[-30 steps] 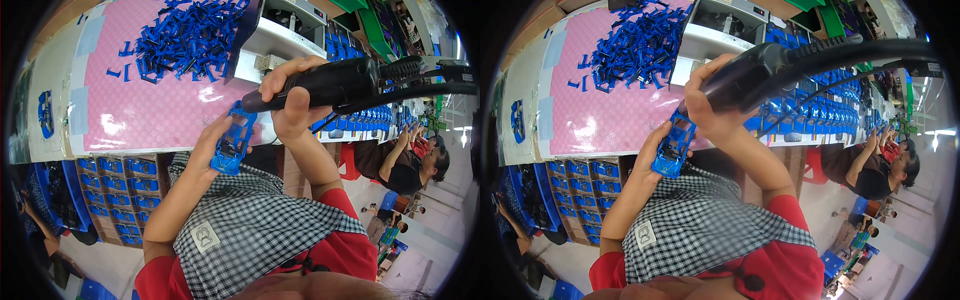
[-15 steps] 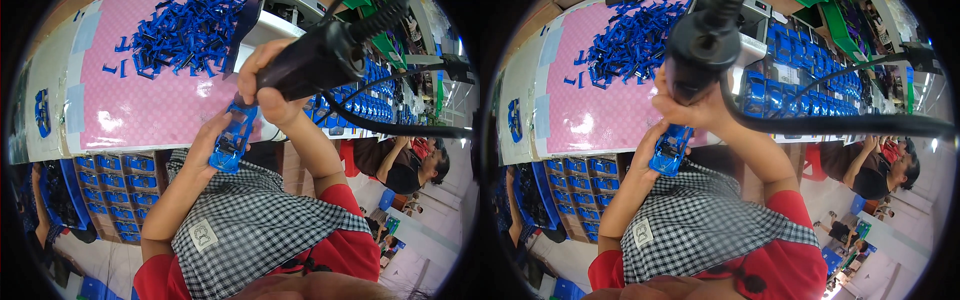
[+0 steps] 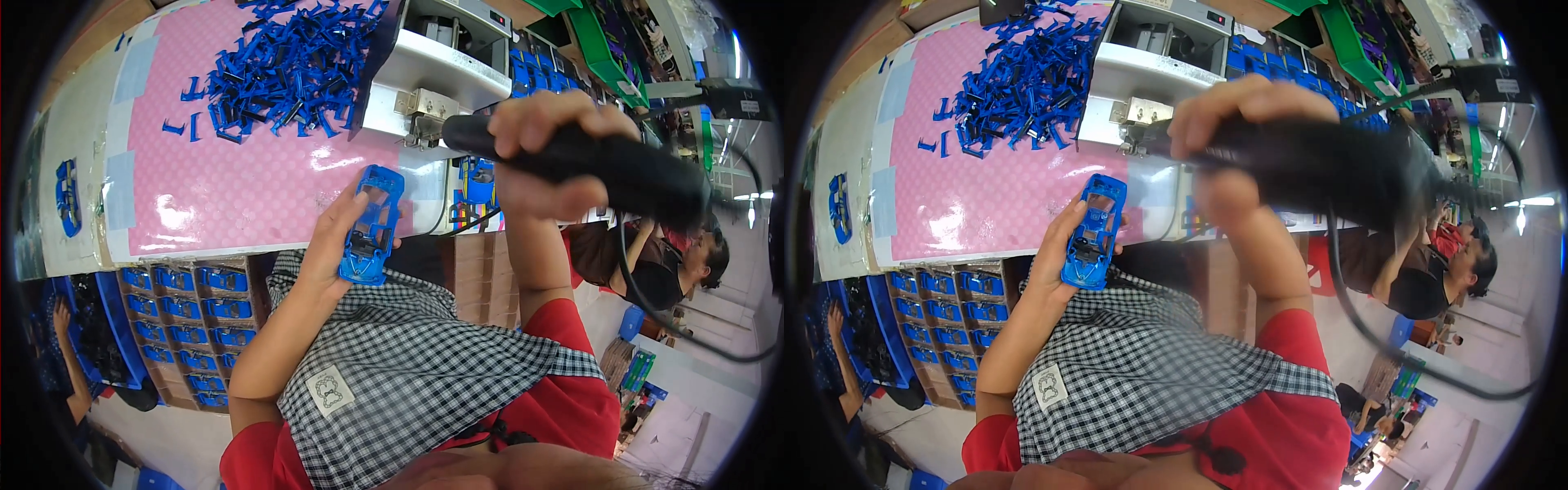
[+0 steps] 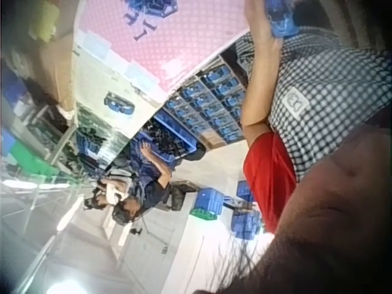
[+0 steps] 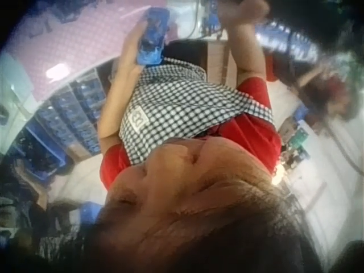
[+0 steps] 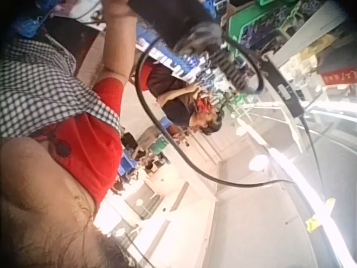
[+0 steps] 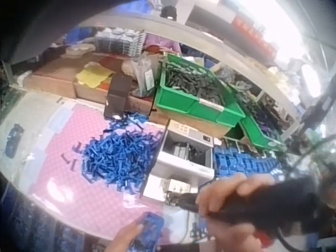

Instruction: The person assembles toy car bodies by attaching plastic parts to each car shell, fastening them using a handheld power tool, and placing the assembled toy cars onto the table.

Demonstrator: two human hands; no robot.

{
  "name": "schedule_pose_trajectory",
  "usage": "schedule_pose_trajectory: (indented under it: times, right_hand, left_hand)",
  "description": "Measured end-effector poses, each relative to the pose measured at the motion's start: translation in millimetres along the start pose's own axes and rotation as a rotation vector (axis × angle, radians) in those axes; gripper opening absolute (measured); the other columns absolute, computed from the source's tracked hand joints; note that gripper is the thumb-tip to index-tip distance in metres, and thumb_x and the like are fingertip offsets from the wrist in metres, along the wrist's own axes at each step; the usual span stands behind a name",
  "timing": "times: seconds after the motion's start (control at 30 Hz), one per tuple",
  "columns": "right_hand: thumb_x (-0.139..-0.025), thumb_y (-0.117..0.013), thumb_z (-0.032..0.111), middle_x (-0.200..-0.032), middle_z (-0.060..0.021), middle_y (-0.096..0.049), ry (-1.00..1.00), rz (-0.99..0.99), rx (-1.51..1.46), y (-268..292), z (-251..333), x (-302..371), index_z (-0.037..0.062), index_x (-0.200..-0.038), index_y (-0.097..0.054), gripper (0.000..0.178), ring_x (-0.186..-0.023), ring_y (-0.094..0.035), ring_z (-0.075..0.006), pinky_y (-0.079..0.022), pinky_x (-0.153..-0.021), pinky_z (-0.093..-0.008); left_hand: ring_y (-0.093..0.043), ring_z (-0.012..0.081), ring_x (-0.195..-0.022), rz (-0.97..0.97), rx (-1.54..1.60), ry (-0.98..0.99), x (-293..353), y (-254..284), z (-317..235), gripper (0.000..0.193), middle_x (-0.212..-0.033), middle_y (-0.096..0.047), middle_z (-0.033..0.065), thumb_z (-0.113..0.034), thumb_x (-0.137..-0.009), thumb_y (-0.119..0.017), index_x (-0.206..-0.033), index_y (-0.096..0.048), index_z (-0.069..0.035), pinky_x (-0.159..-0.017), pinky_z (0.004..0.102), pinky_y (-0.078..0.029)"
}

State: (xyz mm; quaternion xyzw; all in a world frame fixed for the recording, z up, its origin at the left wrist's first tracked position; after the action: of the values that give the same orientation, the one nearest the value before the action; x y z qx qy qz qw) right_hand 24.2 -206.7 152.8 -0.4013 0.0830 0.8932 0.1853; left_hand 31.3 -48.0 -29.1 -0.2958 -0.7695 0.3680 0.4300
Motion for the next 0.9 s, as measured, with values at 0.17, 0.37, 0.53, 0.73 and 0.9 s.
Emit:
schedule_pose_trajectory:
  times: [0.17, 0.37, 0.53, 0.73, 0.9]
  right_hand:
    - [-0.085, -0.067, 0.035, -0.070, -0.0111, -0.054, -0.043, -0.190, -0.166, 5, -22, -2, 0.0042, -0.106, -0.039, 0.046, -0.052, -0.052, -0.0151, -0.047, -0.047, -0.0283]
    - [-0.081, -0.063, 0.055, -0.075, -0.0083, -0.051, -0.318, -0.084, -0.079, -17, -17, 29, 0.0103, -0.107, -0.036, 0.058, -0.054, -0.051, -0.0164, -0.048, -0.057, -0.0324]
    - [-0.079, -0.069, 0.049, -0.077, -0.0091, -0.052, -0.329, 0.036, -0.042, -22, -22, 45, 0.0092, -0.107, -0.034, 0.060, -0.057, -0.054, -0.0162, -0.050, -0.059, -0.0325]
    - [-0.080, -0.067, 0.048, -0.077, -0.0092, -0.052, -0.298, 0.029, -0.064, -21, -28, 50, 0.0088, -0.106, -0.033, 0.058, -0.057, -0.054, -0.0159, -0.050, -0.059, -0.0322]
    - [-0.082, -0.065, 0.050, -0.075, -0.0083, -0.051, -0.285, -0.039, -0.053, -18, -29, 53, 0.0086, -0.105, -0.033, 0.057, -0.056, -0.053, -0.0159, -0.050, -0.058, -0.0325]
  left_hand:
    - [-0.063, 0.0180, -0.093, -0.005, -0.027, 0.031, 0, 1, 2, 0.051, -0.119, -0.055, 0.0109, -0.029, -0.095, -0.051, -0.138, -0.038, -0.006, -0.068, 0.0334, -0.058]
    - [-0.063, 0.0187, -0.094, -0.011, -0.032, -0.007, 0, 0, 0, 0.050, -0.118, -0.055, 0.0108, -0.029, -0.095, -0.051, -0.137, -0.039, -0.006, -0.068, 0.0333, -0.058]
    - [-0.063, 0.0194, -0.096, -0.012, -0.038, 0.018, 0, 1, 0, 0.050, -0.116, -0.056, 0.0100, -0.029, -0.095, -0.051, -0.137, -0.039, -0.005, -0.067, 0.0328, -0.058]
    - [-0.063, 0.0195, -0.096, -0.002, -0.054, 0.010, 1, -2, 0, 0.048, -0.114, -0.056, 0.0097, -0.030, -0.095, -0.050, -0.135, -0.040, -0.005, -0.067, 0.0319, -0.058]
    - [-0.063, 0.0191, -0.095, -0.002, -0.028, -0.013, 1, -5, 1, 0.048, -0.112, -0.057, 0.0095, -0.029, -0.095, -0.051, -0.135, -0.041, -0.005, -0.068, 0.0313, -0.058]
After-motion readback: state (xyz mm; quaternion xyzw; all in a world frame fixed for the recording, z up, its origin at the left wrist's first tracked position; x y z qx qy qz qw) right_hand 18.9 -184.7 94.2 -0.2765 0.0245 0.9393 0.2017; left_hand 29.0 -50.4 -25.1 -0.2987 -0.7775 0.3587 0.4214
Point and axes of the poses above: each hand's wrist, its own x-axis away from the middle knuckle, its own y-axis out of the back of the hand, z = x × y, the point moved 6 cm from there along -x, towards the middle knuckle
